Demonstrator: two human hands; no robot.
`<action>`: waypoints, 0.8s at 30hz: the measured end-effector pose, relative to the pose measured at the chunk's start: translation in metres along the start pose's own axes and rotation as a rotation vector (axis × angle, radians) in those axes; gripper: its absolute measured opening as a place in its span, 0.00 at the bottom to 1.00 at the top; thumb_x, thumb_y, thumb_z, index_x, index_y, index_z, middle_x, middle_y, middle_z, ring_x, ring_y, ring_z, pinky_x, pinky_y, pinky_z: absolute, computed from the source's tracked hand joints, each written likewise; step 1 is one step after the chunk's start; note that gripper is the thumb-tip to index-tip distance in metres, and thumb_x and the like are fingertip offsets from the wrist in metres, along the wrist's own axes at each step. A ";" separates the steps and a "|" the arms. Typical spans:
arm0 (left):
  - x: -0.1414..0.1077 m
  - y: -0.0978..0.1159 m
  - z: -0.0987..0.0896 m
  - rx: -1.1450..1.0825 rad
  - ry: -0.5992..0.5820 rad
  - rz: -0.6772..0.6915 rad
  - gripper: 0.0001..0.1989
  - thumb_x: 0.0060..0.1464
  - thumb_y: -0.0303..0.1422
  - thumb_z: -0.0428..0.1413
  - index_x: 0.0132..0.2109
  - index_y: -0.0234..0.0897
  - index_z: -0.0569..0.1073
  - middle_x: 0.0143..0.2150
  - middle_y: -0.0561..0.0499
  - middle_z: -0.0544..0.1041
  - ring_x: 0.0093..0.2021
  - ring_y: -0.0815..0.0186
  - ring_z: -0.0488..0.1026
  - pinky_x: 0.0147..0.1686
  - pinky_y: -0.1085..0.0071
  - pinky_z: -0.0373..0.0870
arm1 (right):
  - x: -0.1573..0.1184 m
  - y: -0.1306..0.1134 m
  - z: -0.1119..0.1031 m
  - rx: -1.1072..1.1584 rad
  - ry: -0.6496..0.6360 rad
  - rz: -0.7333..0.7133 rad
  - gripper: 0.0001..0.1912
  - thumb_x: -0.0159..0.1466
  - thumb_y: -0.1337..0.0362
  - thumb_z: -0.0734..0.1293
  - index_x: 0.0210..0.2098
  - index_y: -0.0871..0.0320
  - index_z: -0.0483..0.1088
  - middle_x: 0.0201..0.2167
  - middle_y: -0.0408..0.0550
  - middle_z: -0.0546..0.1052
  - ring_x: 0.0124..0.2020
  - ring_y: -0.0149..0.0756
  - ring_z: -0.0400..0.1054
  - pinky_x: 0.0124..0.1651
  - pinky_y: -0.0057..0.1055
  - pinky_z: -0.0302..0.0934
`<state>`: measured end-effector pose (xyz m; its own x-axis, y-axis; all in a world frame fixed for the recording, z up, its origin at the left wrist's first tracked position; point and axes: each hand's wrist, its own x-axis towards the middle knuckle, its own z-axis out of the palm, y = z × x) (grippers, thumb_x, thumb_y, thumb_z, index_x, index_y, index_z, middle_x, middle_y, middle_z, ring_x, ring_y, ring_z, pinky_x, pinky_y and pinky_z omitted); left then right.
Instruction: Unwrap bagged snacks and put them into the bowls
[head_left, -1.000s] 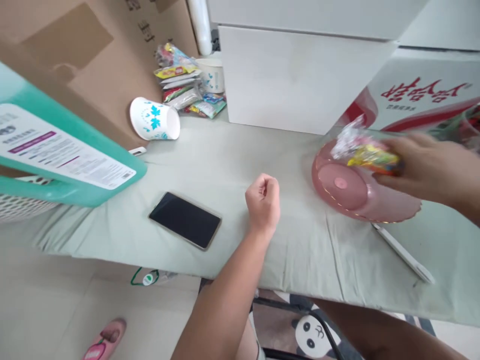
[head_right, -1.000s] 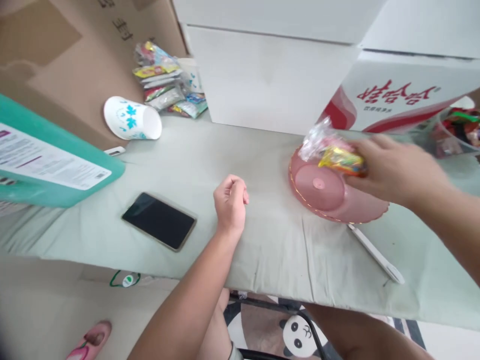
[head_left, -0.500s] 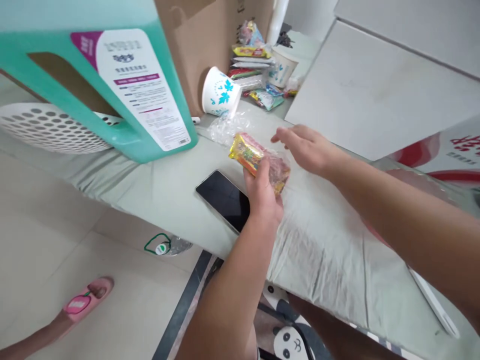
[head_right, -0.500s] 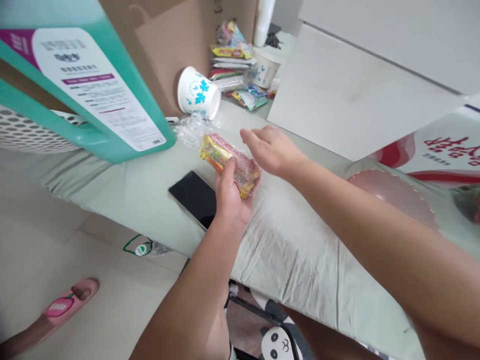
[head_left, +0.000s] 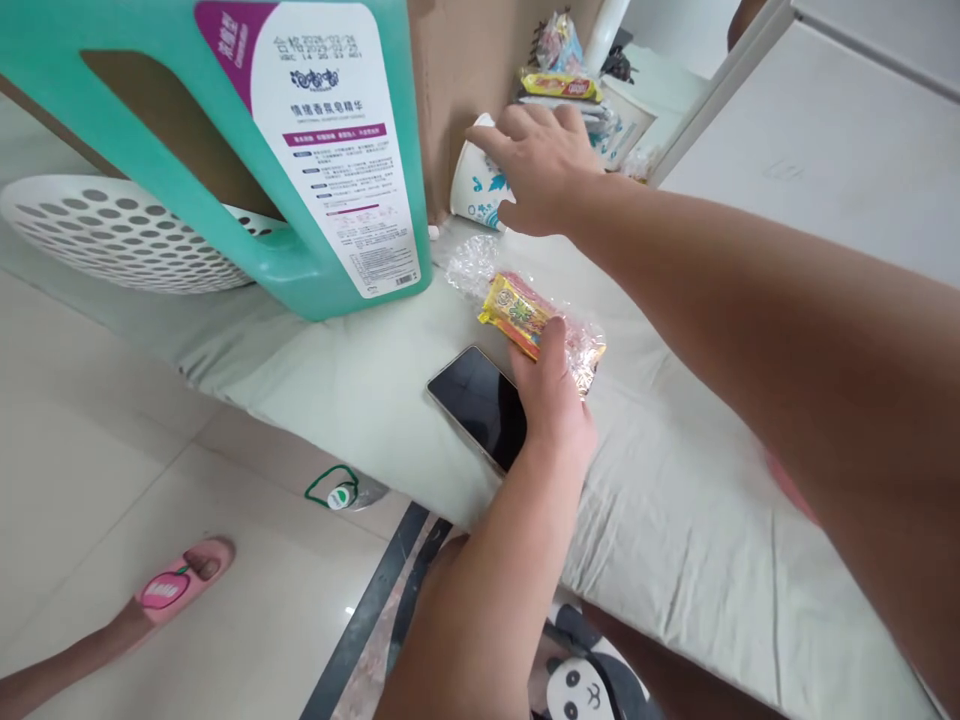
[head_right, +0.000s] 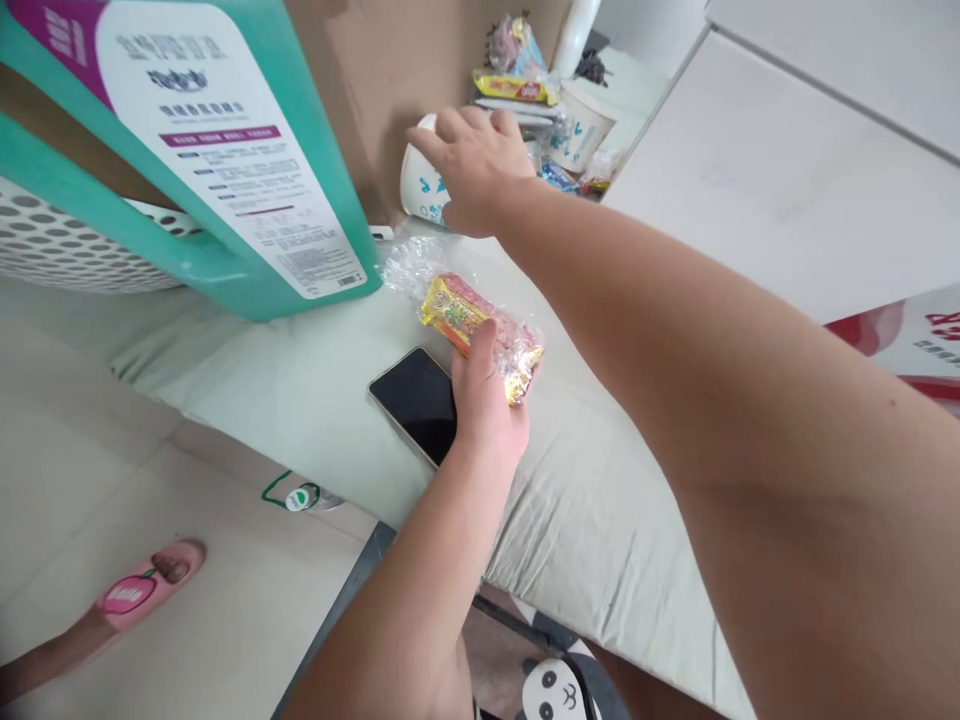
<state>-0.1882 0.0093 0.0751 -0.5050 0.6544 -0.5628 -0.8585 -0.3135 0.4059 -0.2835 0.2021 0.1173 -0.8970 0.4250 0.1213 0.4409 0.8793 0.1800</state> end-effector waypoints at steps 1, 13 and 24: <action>-0.001 0.000 0.001 -0.004 0.008 -0.006 0.19 0.60 0.33 0.61 0.58 0.44 0.69 0.59 0.47 0.78 0.62 0.56 0.76 0.61 0.60 0.72 | -0.003 0.001 -0.001 0.001 0.005 0.025 0.48 0.49 0.52 0.65 0.71 0.36 0.57 0.64 0.52 0.70 0.64 0.58 0.60 0.62 0.62 0.51; -0.014 -0.008 0.003 -0.021 -0.012 0.037 0.19 0.61 0.33 0.60 0.58 0.44 0.70 0.52 0.49 0.79 0.58 0.57 0.78 0.55 0.61 0.74 | 0.001 -0.012 -0.014 -0.049 -0.032 -0.076 0.33 0.65 0.50 0.58 0.66 0.57 0.64 0.60 0.55 0.71 0.65 0.47 0.52 0.63 0.53 0.47; -0.010 -0.013 0.004 0.081 -0.153 -0.016 0.16 0.59 0.33 0.62 0.54 0.42 0.71 0.50 0.48 0.80 0.60 0.53 0.77 0.59 0.55 0.74 | -0.194 0.038 -0.004 -0.175 -0.081 0.280 0.16 0.70 0.61 0.56 0.43 0.54 0.75 0.42 0.59 0.79 0.43 0.47 0.70 0.46 0.46 0.59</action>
<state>-0.1716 0.0094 0.0781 -0.4662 0.7580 -0.4562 -0.8533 -0.2492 0.4579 -0.0921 0.1523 0.1047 -0.7368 0.6666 0.1135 0.6627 0.6786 0.3166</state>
